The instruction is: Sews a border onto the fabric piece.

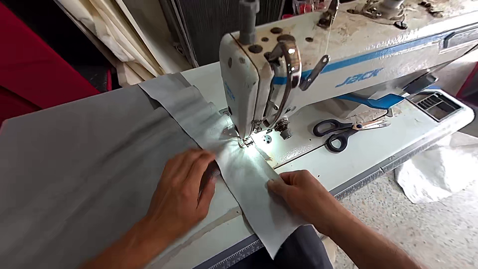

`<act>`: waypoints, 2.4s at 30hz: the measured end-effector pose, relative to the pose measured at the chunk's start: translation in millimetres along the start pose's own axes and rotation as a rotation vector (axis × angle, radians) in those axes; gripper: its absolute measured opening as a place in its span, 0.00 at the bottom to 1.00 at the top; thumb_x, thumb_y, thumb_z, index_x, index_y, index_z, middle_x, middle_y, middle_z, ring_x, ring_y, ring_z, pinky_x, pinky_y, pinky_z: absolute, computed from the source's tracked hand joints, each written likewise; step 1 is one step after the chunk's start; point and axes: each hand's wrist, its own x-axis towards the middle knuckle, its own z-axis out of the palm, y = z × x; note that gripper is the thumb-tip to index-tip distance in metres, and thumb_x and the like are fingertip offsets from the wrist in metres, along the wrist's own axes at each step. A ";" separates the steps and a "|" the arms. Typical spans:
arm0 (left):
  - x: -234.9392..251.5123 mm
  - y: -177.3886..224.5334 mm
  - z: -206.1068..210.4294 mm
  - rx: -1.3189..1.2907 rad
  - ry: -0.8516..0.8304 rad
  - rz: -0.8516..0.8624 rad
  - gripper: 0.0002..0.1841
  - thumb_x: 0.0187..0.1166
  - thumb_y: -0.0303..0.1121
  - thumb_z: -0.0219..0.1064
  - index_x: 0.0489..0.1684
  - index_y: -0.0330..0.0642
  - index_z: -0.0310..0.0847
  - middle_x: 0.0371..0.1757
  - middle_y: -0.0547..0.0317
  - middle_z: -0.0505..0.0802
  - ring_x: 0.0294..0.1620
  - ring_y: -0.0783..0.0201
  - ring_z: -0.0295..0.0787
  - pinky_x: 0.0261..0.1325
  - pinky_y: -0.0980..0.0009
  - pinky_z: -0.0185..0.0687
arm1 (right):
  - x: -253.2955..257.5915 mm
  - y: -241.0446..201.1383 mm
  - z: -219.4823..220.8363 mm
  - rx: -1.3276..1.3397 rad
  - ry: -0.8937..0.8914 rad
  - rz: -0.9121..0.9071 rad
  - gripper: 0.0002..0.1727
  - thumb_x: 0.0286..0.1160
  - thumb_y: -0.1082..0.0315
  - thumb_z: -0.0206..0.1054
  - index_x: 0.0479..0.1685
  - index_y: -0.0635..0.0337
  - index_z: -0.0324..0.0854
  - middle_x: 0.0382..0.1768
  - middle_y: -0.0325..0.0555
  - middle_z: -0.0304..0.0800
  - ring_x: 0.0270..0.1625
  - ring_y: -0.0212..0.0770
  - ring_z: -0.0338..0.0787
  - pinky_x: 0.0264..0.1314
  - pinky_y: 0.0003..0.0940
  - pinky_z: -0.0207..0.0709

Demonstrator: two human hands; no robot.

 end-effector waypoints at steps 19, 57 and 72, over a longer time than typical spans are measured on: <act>-7.2 -16.5 9.7 -0.102 -0.261 0.100 0.32 0.87 0.58 0.44 0.81 0.53 0.76 0.84 0.65 0.78 0.90 0.58 0.61 0.90 0.47 0.55 | 0.0 -9.9 -46.3 0.959 -0.163 0.096 0.22 0.93 0.53 0.50 0.43 0.60 0.84 0.27 0.48 0.88 0.22 0.35 0.87 0.21 0.28 0.83; 28.6 33.1 17.5 -0.011 0.090 -0.300 0.24 0.88 0.50 0.45 0.33 0.45 0.83 0.32 0.61 0.86 0.37 0.63 0.85 0.37 0.59 0.79 | -24.3 51.9 -14.8 -0.109 -0.036 -0.047 0.25 0.84 0.48 0.53 0.17 0.45 0.81 0.15 0.33 0.85 0.18 0.32 0.88 0.21 0.36 0.82; 39.6 53.0 55.1 -0.139 -0.007 0.082 0.24 0.85 0.47 0.52 0.63 0.43 0.88 0.72 0.55 0.88 0.83 0.55 0.73 0.86 0.56 0.66 | -23.8 68.2 -18.9 0.227 -0.037 -0.084 0.23 0.89 0.53 0.52 0.26 0.49 0.84 0.18 0.37 0.90 0.16 0.35 0.89 0.15 0.31 0.84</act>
